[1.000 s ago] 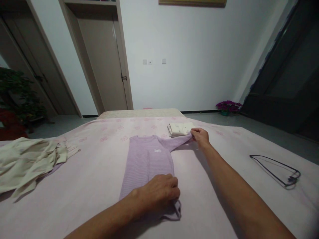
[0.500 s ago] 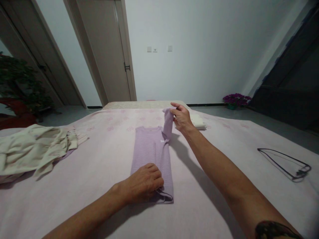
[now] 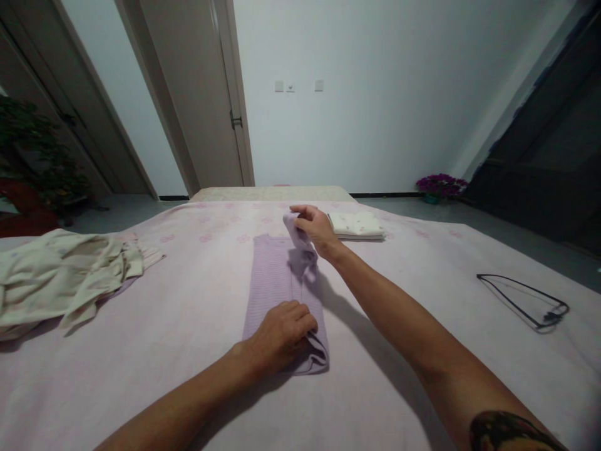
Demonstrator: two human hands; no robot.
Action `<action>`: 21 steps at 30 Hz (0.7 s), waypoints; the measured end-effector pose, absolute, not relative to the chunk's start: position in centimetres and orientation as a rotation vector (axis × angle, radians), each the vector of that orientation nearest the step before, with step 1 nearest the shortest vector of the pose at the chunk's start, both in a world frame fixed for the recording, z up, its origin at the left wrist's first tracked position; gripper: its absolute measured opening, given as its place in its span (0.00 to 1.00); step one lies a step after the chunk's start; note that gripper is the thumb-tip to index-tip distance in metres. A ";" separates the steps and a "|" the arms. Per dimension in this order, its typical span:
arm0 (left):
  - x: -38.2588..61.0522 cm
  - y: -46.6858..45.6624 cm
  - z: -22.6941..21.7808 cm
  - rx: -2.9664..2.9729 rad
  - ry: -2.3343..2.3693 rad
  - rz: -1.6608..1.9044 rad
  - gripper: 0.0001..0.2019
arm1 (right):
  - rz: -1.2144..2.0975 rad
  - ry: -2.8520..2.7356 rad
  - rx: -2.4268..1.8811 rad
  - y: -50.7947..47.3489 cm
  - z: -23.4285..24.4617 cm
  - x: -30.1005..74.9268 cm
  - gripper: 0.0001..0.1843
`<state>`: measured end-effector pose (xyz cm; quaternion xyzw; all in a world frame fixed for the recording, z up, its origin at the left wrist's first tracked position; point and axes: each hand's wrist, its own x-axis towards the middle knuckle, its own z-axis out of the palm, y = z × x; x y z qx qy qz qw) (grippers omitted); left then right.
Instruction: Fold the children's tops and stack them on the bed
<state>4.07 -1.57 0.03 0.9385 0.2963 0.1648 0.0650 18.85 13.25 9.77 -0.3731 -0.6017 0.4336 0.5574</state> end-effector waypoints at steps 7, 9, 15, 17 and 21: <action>3.9 -0.8 0.3 2.479 0.961 0.670 0.08 | 0.551 -1.984 -1.229 6.5 5.9 22.1 0.23; 3.7 -0.5 -0.3 2.350 0.974 0.713 0.07 | 0.590 -1.994 -1.291 2.7 5.1 22.3 0.25; 4.1 -0.1 -1.1 2.205 0.947 0.769 0.04 | 0.508 -2.033 -1.271 -5.9 2.0 21.5 0.39; 4.4 -0.3 -0.9 2.182 0.940 0.776 0.04 | 0.506 -1.975 -1.326 -6.6 0.9 21.3 0.41; 4.8 -0.5 -0.6 2.174 0.938 0.813 0.07 | 0.472 -1.789 -1.471 -6.8 -0.9 21.1 0.40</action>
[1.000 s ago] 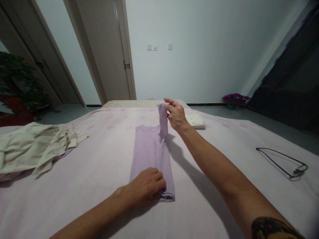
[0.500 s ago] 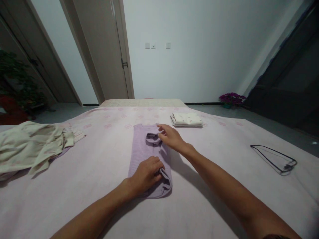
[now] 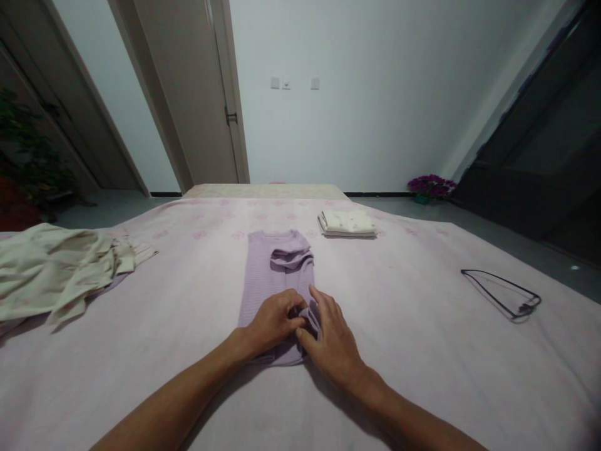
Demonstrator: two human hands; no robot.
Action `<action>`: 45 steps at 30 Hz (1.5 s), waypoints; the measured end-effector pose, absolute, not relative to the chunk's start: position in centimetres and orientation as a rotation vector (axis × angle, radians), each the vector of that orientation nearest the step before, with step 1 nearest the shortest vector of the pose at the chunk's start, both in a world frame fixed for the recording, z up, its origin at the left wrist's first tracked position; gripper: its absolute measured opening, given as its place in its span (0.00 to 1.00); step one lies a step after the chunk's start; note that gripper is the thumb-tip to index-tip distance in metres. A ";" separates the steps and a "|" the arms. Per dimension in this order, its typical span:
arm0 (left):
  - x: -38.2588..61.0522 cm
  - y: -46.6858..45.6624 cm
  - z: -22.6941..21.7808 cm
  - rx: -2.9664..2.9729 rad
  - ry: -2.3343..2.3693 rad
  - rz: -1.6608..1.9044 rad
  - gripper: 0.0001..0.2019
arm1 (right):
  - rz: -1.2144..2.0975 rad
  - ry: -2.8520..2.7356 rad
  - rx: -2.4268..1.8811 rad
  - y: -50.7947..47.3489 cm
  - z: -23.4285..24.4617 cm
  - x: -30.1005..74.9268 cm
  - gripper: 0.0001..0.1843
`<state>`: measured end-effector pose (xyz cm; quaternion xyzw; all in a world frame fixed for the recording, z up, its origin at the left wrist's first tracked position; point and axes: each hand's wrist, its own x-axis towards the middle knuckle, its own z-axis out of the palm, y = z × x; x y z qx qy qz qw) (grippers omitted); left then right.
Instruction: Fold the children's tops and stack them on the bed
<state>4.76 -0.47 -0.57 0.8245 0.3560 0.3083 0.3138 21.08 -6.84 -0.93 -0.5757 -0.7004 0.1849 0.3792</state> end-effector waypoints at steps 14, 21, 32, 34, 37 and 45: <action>5.2 -1.3 -0.9 2.205 0.743 0.921 0.06 | 0.313 -1.679 -1.653 -8.5 -2.3 20.9 0.38; 5.1 -1.8 -0.5 2.273 0.725 0.889 0.10 | 0.170 -1.733 -1.676 -8.7 -2.4 20.8 0.33; 4.3 -2.0 -0.9 2.440 0.706 0.800 0.10 | 0.104 -1.815 -1.618 -9.0 -2.9 22.2 0.34; 4.2 -2.0 -1.0 2.485 0.707 0.781 0.10 | 0.103 -1.809 -1.626 -9.1 -2.9 22.2 0.32; 4.2 -2.0 -1.1 2.516 0.720 0.762 0.10 | 0.096 -1.787 -1.666 -9.1 -2.9 22.0 0.29; 3.6 -2.2 -0.8 2.528 0.724 0.744 0.10 | 0.087 -1.901 -1.658 -9.5 -2.4 22.4 0.33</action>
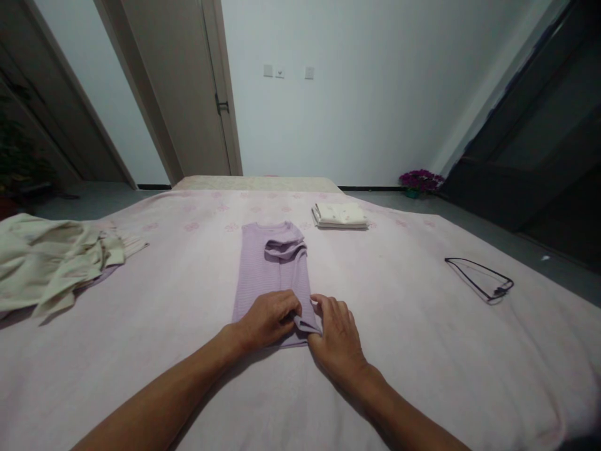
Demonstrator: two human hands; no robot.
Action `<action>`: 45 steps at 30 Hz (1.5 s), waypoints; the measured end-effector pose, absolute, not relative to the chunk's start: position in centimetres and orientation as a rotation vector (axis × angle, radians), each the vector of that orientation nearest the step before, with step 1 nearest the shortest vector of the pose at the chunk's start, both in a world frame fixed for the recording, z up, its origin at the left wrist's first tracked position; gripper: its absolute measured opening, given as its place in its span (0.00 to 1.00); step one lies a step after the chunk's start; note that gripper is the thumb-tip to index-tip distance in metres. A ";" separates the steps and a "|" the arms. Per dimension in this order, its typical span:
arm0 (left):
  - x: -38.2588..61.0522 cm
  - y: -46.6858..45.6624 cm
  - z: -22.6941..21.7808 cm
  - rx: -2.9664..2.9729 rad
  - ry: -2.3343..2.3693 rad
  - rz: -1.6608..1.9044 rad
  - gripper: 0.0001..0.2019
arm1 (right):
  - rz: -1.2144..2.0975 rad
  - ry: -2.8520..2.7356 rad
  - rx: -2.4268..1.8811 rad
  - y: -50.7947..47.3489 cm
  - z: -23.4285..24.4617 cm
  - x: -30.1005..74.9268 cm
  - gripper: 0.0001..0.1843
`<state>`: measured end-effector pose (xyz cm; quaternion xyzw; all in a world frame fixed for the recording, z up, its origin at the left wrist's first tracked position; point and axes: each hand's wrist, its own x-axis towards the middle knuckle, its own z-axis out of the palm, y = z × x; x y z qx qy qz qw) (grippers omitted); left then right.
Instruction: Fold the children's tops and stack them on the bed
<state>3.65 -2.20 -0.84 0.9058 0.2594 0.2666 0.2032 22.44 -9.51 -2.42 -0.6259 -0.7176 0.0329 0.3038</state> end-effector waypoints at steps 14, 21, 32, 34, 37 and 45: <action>2.2 -3.5 0.8 2.795 0.583 0.426 0.11 | 0.303 -2.129 -1.405 -10.9 -1.0 25.2 0.10; 2.2 -3.6 0.3 2.748 0.578 0.476 0.07 | 0.425 -2.123 -1.368 -11.2 0.0 25.9 0.06; 2.6 -4.0 0.7 2.684 0.655 0.504 0.02 | 0.171 -2.265 -1.344 -11.0 -0.3 25.4 0.05; 2.6 -4.0 0.5 2.726 0.643 0.511 0.02 | 0.112 -2.301 -1.316 -11.2 -0.4 25.5 0.06; 2.6 -3.9 0.0 2.821 0.620 0.520 0.06 | 0.056 -2.366 -1.291 -11.3 -0.3 25.8 0.06; 2.3 -3.9 -0.2 2.884 0.553 0.475 0.08 | 0.130 -2.434 -1.301 -11.8 0.0 25.9 0.12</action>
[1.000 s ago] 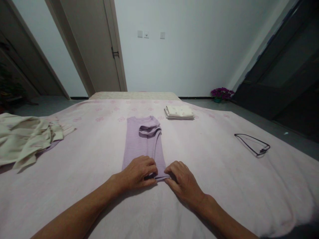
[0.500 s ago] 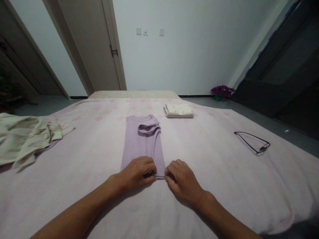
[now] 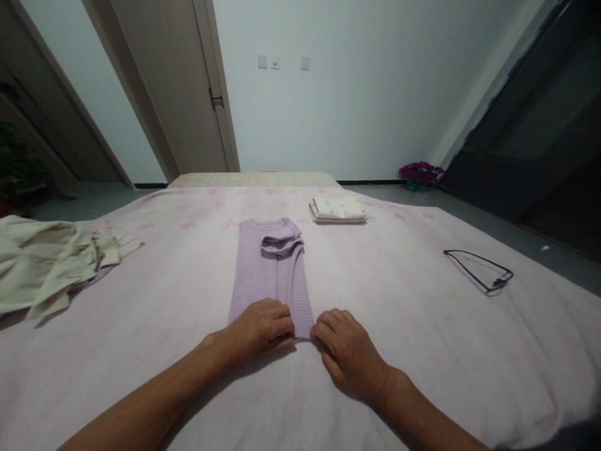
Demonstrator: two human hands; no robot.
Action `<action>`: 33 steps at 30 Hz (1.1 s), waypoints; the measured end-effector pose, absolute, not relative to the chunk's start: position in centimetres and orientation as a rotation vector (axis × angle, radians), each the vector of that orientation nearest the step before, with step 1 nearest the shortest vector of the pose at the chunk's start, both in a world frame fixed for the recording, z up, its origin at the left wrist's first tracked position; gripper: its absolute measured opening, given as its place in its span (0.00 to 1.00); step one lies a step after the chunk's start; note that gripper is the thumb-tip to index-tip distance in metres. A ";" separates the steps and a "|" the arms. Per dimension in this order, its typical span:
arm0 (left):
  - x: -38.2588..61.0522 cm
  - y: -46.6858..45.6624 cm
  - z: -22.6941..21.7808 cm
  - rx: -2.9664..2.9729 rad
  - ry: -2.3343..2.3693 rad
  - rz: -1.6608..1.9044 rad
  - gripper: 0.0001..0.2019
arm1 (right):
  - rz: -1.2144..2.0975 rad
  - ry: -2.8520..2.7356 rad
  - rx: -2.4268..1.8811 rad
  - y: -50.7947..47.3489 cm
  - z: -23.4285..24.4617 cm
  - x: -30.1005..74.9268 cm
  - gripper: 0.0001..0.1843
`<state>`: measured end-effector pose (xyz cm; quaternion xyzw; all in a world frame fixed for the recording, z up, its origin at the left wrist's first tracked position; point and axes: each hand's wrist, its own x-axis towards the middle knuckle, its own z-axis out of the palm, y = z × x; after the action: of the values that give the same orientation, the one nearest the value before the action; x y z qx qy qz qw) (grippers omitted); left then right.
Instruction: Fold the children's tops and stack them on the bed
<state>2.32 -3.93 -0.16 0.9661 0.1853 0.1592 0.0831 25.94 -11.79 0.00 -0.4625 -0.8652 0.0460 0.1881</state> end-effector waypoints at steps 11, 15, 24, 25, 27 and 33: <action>4.1 -3.8 -0.8 2.830 0.778 0.487 0.13 | 0.436 -2.047 -1.352 0.0 2.1 26.7 0.15; 4.4 -4.3 -0.5 2.818 0.866 0.461 0.09 | 0.273 -2.003 -1.555 8.3 2.7 26.2 0.17; 4.5 -4.1 -0.8 2.933 0.784 0.459 0.06 | 0.200 -2.487 -1.570 14.8 3.5 22.7 0.26; 4.5 -4.0 -0.8 2.952 0.747 0.485 0.06 | 0.206 -2.500 -1.591 15.0 3.6 22.5 0.23; 4.7 -3.8 -0.5 2.959 0.681 0.514 0.05 | 0.221 -2.454 -1.620 15.4 3.8 22.4 0.16; 4.7 -3.7 0.5 2.890 0.708 0.445 0.06 | 0.327 -2.149 -1.629 17.8 8.3 22.7 0.07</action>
<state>4.73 -3.73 0.46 0.9585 0.2347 0.1475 0.0665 22.71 17.80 8.30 -0.5860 -0.7734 0.1178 0.2110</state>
